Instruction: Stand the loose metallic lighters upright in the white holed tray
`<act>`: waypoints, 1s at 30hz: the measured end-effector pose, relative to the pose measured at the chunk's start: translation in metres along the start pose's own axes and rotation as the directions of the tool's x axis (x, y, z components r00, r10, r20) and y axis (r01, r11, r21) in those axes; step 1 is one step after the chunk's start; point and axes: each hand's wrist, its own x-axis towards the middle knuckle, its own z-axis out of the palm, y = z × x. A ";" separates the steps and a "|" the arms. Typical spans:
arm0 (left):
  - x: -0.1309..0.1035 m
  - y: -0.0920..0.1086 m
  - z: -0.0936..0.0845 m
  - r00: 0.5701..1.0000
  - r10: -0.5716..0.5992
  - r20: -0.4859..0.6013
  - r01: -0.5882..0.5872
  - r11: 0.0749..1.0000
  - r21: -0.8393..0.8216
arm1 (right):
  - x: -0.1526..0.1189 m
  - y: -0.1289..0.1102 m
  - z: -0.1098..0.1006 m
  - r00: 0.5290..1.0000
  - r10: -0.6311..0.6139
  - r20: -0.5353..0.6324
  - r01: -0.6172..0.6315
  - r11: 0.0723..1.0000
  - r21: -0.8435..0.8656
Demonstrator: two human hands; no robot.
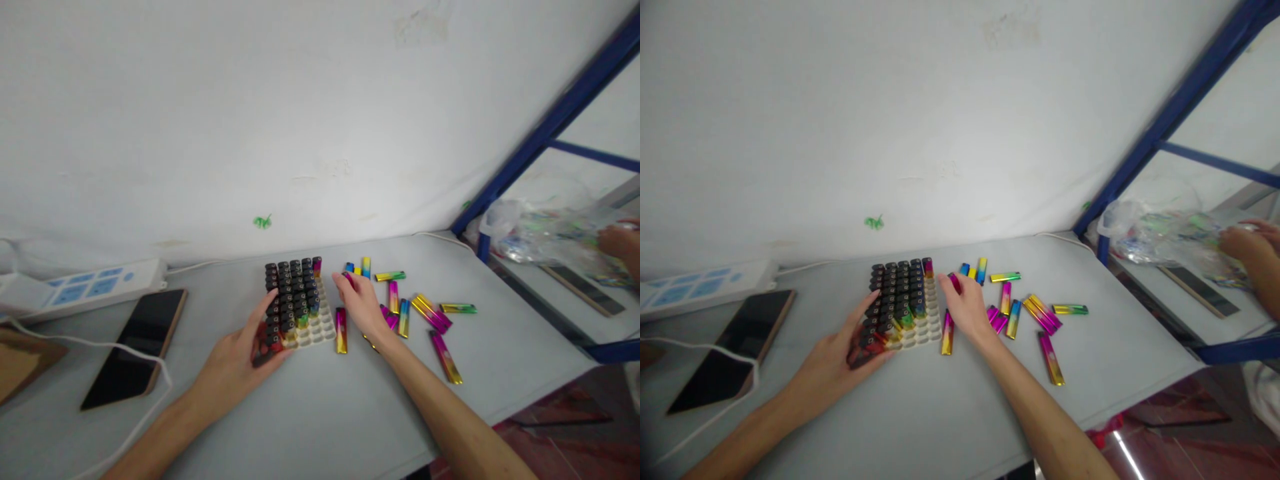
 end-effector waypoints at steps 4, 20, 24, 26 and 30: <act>0.000 -0.002 0.001 1.000 0.015 -0.001 -0.015 1.000 -0.002 | 0.000 0.002 0.000 1.000 0.008 -0.017 -0.008 1.000 -0.023; 0.001 0.013 -0.010 0.993 -0.098 0.068 0.099 0.995 -0.006 | 0.008 -0.003 -0.004 0.946 -0.319 0.052 0.322 0.945 -0.053; 0.003 0.012 -0.011 0.996 -0.077 0.052 0.078 0.997 -0.013 | 0.011 -0.009 -0.012 0.936 -0.349 0.047 0.352 0.923 -0.153; 0.003 0.011 -0.009 0.996 -0.074 0.045 0.075 0.997 -0.012 | 0.012 -0.010 -0.015 0.945 -0.321 0.058 0.326 0.933 -0.154; 0.001 0.016 -0.009 0.990 -0.137 0.028 0.136 0.991 0.012 | 0.013 -0.006 -0.015 0.953 -0.292 0.085 0.301 0.946 -0.119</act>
